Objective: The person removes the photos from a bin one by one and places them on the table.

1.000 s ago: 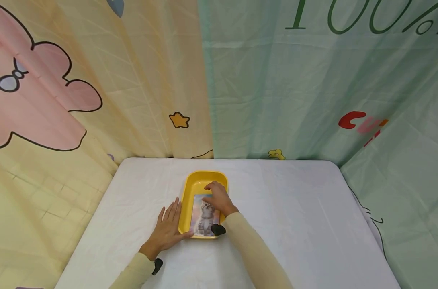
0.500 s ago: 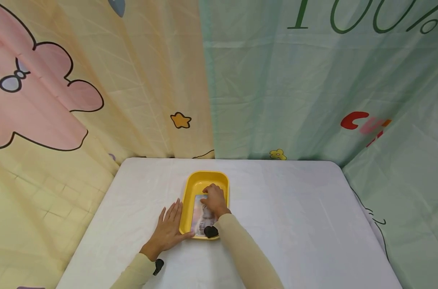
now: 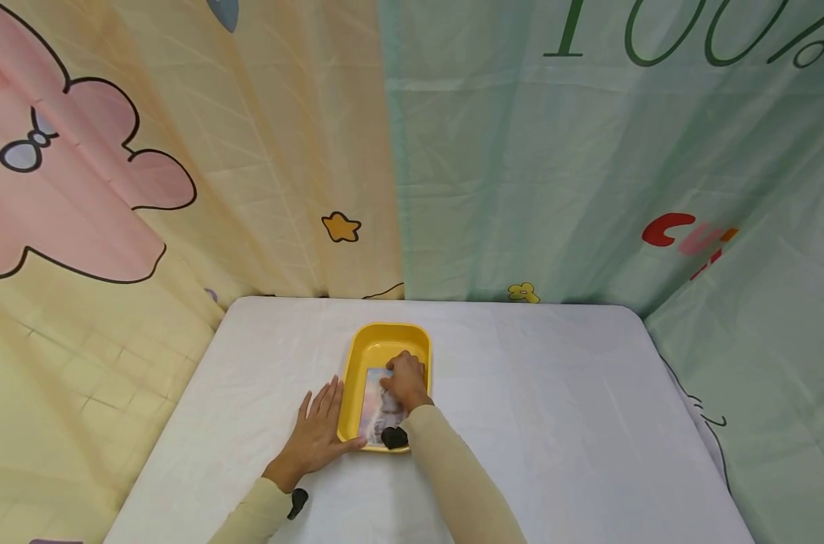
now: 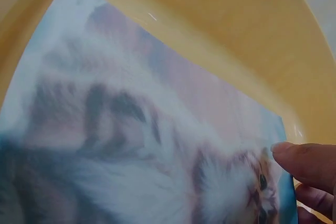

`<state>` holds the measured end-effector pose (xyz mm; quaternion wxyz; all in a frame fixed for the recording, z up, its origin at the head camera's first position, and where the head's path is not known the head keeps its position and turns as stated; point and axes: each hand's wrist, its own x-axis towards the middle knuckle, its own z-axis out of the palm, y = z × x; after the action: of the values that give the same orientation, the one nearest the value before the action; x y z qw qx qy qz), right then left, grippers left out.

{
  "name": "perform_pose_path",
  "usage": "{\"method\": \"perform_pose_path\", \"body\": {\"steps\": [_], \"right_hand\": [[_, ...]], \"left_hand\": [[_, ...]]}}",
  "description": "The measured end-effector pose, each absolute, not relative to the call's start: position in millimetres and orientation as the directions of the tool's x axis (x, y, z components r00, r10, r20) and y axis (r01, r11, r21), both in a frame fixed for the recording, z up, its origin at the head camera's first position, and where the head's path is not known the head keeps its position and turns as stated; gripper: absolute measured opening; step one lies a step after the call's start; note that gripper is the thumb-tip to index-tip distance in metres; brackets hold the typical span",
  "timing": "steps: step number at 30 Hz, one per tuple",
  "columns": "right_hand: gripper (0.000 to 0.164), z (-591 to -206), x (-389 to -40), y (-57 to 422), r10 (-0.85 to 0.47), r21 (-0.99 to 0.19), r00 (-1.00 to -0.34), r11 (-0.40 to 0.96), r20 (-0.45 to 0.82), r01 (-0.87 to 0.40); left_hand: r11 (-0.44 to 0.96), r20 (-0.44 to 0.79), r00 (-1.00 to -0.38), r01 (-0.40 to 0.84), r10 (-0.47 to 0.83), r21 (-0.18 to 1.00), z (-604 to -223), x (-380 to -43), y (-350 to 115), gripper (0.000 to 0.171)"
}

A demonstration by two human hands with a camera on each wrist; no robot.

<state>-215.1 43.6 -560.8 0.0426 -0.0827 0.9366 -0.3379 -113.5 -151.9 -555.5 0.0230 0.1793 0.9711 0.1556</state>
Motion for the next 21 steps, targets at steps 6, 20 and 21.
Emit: {"method": "perform_pose_path", "body": {"steps": [6,20,21], "right_hand": [[0.029,-561.4,-215.0,43.7,-0.198,-0.663,-0.98,0.735,-0.01,-0.141],[0.016,-562.2,-216.0,45.5,-0.201,-0.758,-0.98,0.638,0.011,-0.139],[0.015,-561.7,-215.3,45.1,-0.201,-0.775,-0.98,0.617,0.008,-0.133]], "left_hand": [[0.879,0.049,-0.931,0.358,0.362,0.313,-557.3,-113.0,-153.2,0.11],[0.89,-0.001,-0.935,0.337,0.354,0.307,-552.0,-112.6,-151.1,0.109],[0.89,0.002,-0.935,0.337,0.354,0.309,-552.0,-112.3,-151.4,0.109]]}}
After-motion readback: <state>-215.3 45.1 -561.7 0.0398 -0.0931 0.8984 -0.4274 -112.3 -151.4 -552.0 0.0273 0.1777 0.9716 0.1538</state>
